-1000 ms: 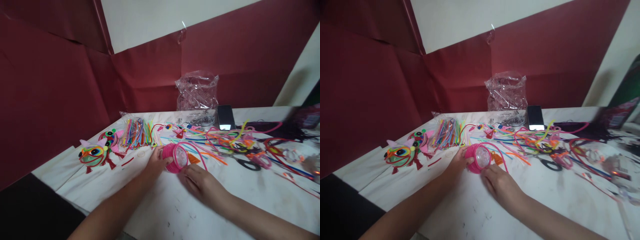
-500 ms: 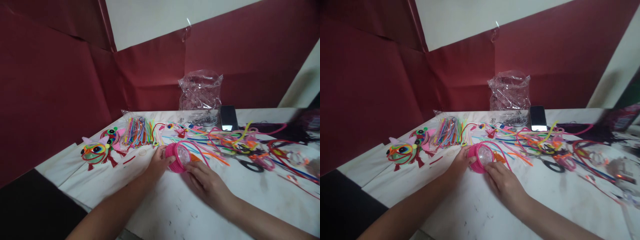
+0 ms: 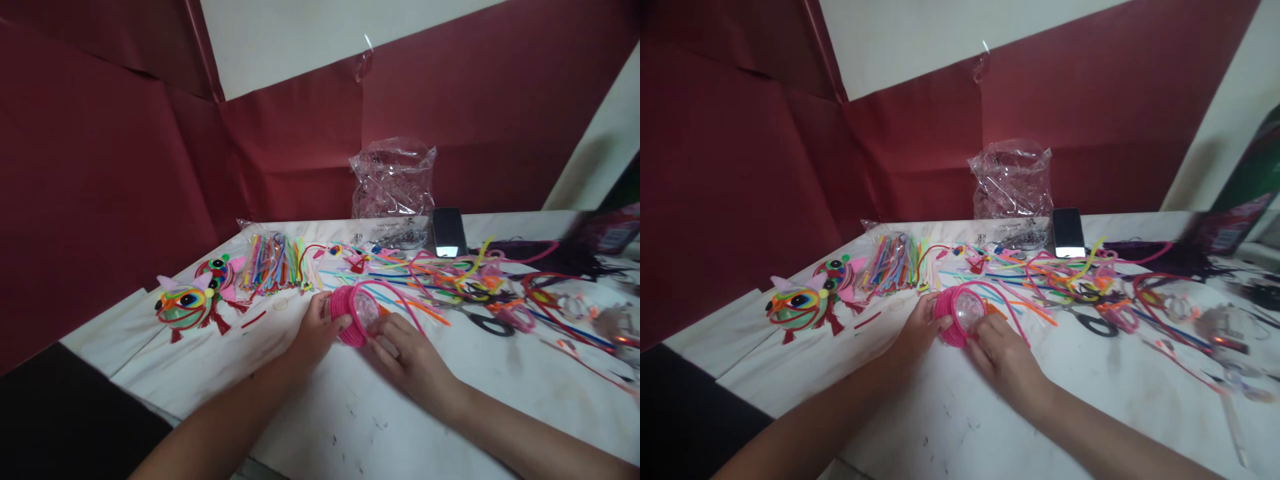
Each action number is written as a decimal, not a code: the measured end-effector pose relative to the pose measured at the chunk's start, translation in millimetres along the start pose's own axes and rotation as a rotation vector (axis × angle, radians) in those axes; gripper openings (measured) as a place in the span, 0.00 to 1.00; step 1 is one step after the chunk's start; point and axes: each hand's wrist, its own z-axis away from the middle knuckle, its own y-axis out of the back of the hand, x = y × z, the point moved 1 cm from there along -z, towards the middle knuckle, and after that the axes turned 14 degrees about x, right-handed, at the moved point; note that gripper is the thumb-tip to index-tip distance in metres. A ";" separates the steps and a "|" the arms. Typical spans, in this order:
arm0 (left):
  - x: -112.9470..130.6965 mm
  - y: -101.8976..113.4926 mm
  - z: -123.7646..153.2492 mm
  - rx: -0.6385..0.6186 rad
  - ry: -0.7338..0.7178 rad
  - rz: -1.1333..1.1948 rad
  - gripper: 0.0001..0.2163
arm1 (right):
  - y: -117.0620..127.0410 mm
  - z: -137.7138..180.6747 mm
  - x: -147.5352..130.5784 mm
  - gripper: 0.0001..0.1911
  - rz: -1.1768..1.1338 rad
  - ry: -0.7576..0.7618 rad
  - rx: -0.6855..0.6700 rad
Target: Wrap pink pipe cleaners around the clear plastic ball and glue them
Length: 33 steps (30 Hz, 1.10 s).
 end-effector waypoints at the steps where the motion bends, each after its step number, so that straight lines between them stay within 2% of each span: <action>1: 0.7 -0.3 0.3 -0.001 0.004 -0.002 0.26 | 0.1 -0.3 -0.1 0.07 -0.008 -0.006 -0.003; 10: 5.2 -1.7 4.9 -0.011 -0.059 -0.071 0.24 | 0.7 -1.5 -1.9 0.08 -0.037 -0.078 0.002; 14: 3.6 -1.9 6.7 -0.015 -0.078 -0.071 0.25 | 1.0 -2.3 -1.6 0.10 -0.015 -0.051 -0.009; 19: 2.8 -3.8 11.6 0.040 -0.122 -0.155 0.31 | -0.7 -1.2 -4.4 0.10 0.019 -0.022 -0.024; 22: 4.3 -5.4 11.8 0.089 -0.147 -0.189 0.31 | -1.7 -1.0 -5.7 0.09 -0.011 -0.022 -0.013; 29: 9.3 -5.5 4.2 0.090 0.075 0.028 0.25 | 5.0 -8.7 1.9 0.07 -0.112 -0.360 0.058; 33: 8.0 -1.3 -0.3 0.057 0.145 0.113 0.26 | 15.7 -19.5 -1.8 0.11 -0.227 -0.455 0.102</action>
